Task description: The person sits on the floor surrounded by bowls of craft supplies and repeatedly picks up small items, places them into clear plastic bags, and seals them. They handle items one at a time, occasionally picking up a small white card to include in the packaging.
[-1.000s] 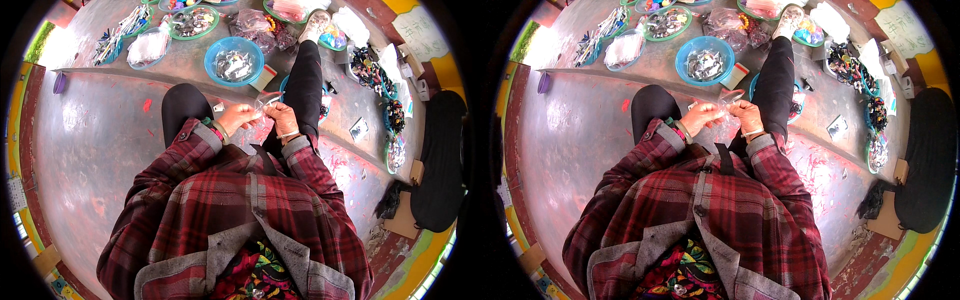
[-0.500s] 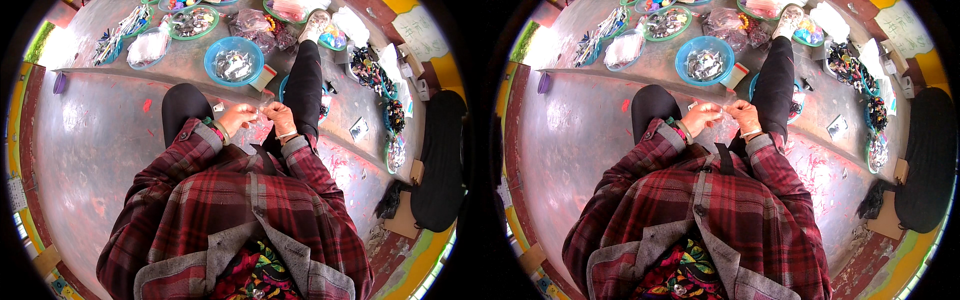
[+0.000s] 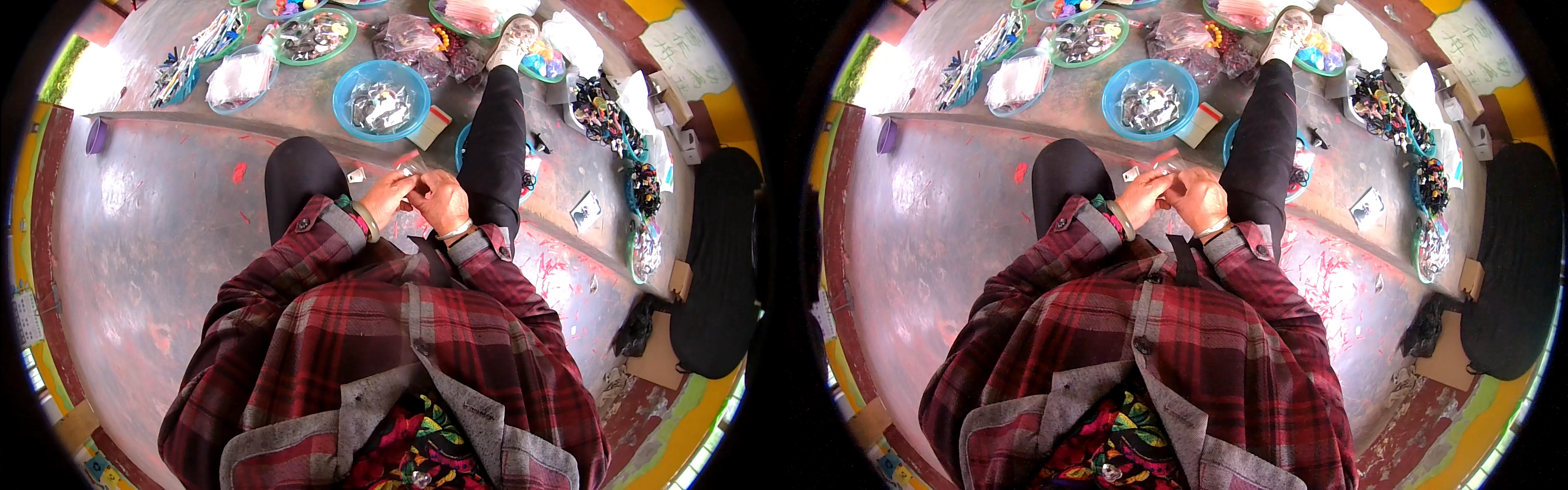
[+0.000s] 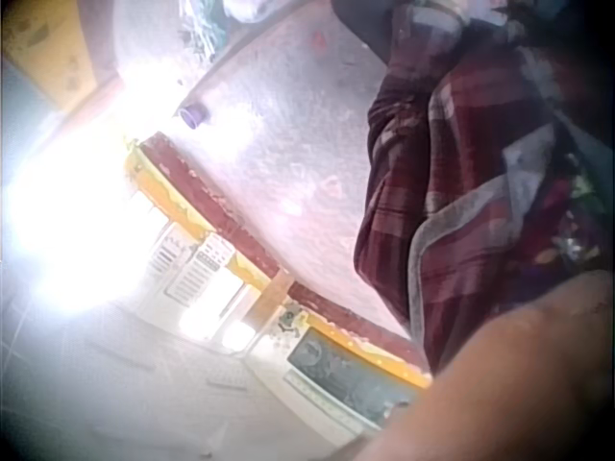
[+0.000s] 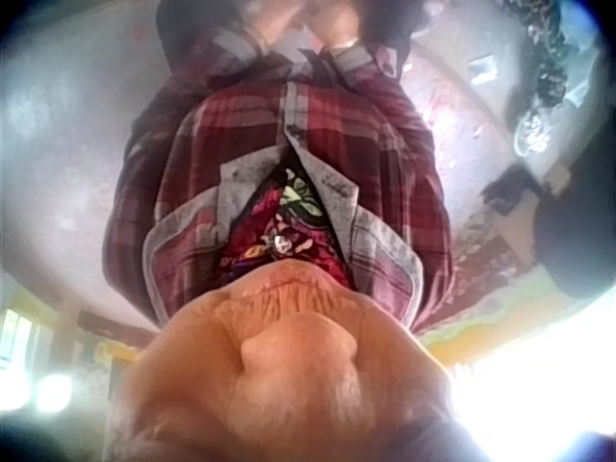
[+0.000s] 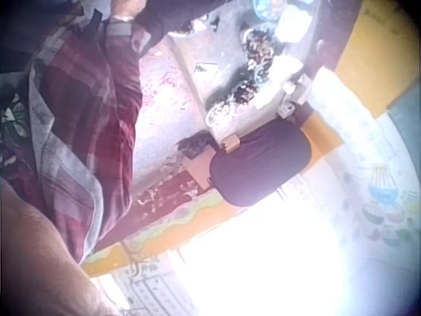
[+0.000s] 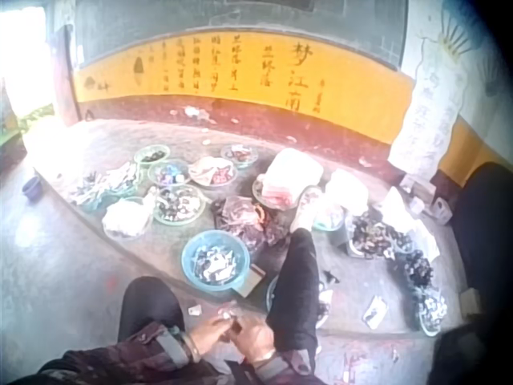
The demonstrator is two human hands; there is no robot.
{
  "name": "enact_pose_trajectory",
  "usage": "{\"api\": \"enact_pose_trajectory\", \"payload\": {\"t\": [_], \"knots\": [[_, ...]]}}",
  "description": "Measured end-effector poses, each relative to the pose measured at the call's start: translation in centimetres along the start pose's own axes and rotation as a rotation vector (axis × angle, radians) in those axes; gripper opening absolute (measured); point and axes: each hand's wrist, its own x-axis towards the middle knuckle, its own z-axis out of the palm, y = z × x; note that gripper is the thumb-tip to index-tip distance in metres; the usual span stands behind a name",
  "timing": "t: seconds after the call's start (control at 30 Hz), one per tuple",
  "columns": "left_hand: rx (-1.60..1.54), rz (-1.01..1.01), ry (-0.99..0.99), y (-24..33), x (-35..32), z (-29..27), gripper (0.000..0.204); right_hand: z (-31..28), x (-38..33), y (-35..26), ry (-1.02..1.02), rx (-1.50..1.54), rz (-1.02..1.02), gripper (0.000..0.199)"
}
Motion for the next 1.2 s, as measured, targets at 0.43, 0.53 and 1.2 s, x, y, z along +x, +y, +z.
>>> {"api": "enact_pose_trajectory", "payload": {"t": [0.43, 0.53, 1.2], "knots": [[0.162, 0.070, 0.116, -0.2, 1.1, -1.2, 0.020, -0.8, -0.1, 0.0, 0.031, 0.245, 0.009, 0.015], [0.356, 0.133, 0.050, -1.5, 1.7, -2.0, 0.021, -0.8, 0.0, 0.3, 0.079, 0.241, -0.042, 0.022], [0.561, 0.125, 0.022, -0.8, 0.7, -1.4, 0.019, -1.3, -0.2, 3.2, -0.374, 0.647, 0.498, 0.015]]}}
